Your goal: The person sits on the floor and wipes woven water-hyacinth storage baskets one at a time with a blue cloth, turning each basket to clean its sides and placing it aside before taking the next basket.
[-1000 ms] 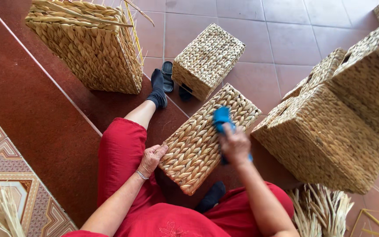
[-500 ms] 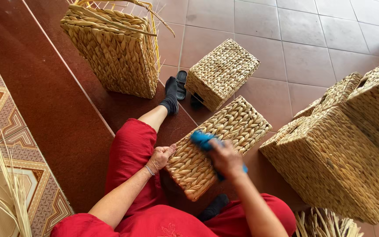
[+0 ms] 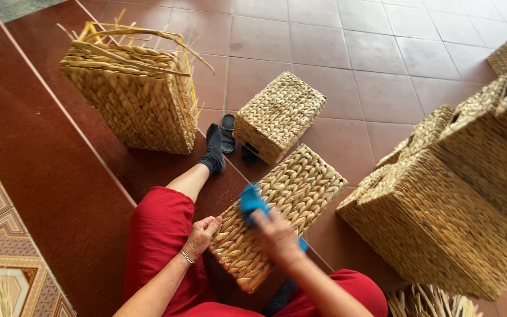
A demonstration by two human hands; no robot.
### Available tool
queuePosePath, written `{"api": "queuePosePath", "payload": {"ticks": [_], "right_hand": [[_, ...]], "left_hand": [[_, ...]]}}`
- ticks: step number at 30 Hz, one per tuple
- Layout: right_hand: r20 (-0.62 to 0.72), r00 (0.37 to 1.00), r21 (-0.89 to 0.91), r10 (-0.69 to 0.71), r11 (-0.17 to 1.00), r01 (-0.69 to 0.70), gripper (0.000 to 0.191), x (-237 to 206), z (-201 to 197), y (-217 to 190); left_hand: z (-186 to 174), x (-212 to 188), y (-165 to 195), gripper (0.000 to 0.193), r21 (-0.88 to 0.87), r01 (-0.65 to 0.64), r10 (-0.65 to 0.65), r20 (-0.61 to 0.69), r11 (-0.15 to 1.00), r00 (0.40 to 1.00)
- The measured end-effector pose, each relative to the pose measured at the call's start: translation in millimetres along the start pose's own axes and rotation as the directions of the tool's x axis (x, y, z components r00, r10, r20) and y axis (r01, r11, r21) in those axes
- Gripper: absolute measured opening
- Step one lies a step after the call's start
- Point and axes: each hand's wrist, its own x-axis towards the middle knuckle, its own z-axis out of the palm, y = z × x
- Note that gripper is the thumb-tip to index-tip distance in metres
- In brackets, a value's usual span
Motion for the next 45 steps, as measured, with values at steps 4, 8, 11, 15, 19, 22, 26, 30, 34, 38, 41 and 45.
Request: {"api": "queuePosePath", "payload": {"ticks": [4, 8, 11, 15, 19, 22, 26, 30, 34, 38, 41, 45], "right_hand": [[0.072, 0.959, 0.102, -0.276, 0.958, 0.268, 0.043, -42.1, -7.8, -67.3], [0.058, 0.982, 0.084, -0.178, 0.981, 0.173, 0.037, -38.7, -11.2, -39.9], [-0.187, 0.982, -0.068, 0.025, 0.997, -0.039, 0.035, -15.3, -7.4, 28.4], [-0.244, 0.857, -0.145, 0.454, 0.857, -0.495, 0.04, 8.5, -17.7, 127.4], [-0.461, 0.82, -0.387, 0.338, 0.755, -0.529, 0.046, 16.8, -23.4, 144.1], [-0.23, 0.92, -0.283, 0.317, 0.883, -0.375, 0.028, 10.8, -13.6, 82.4], [0.025, 0.996, -0.024, -0.091, 0.995, 0.092, 0.043, -27.8, -7.9, -35.3], [0.127, 0.958, 0.131, -0.257, 0.962, 0.241, 0.037, -59.8, -16.9, -88.4], [0.021, 0.997, 0.045, -0.077, 0.996, 0.076, 0.034, -43.2, -19.1, -40.1], [-0.152, 0.95, -0.106, 0.272, 0.951, -0.29, 0.034, -14.8, -19.1, 48.7], [-0.282, 0.829, -0.091, 0.484, 0.846, -0.525, 0.037, -1.2, -29.4, 106.8], [-0.33, 0.776, -0.131, 0.537, 0.788, -0.601, 0.043, 7.9, -35.5, 118.3]], "left_hand": [[-3.8, -0.7, -12.1, 0.04, -0.03, 0.066, -0.065, 0.029, 0.997, 0.997], [-2.4, -2.6, -12.4, 0.05, 0.059, -0.013, 0.009, 0.055, 0.998, 0.998], [2.0, -5.0, -8.0, 0.046, 0.012, 0.053, -0.053, 0.01, 0.999, 0.999], [8.3, -15.0, 0.3, 0.036, 0.282, -0.11, 0.139, -0.085, 0.953, 0.987], [9.4, -28.2, -4.2, 0.035, 0.358, -0.101, 0.185, -0.208, 0.928, 0.96], [5.7, -26.5, -10.6, 0.039, 0.431, -0.088, 0.203, -0.228, 0.898, 0.952], [-0.7, -21.9, -19.3, 0.037, 0.511, -0.04, 0.173, -0.215, 0.859, 0.961], [-3.8, -24.2, -27.8, 0.03, 0.097, -0.079, 0.087, -0.085, 0.992, 0.993], [-1.2, -25.4, -30.6, 0.037, 0.06, -0.009, 0.015, -0.1, 0.998, 0.995], [1.8, -27.7, -27.0, 0.047, 0.185, 0.004, 0.02, -0.126, 0.983, 0.992], [4.6, -32.3, -21.9, 0.042, 0.059, 0.062, -0.055, -0.112, 0.996, 0.992], [3.6, -34.7, -21.6, 0.04, 0.04, 0.034, -0.029, -0.12, 0.999, 0.992]]}}
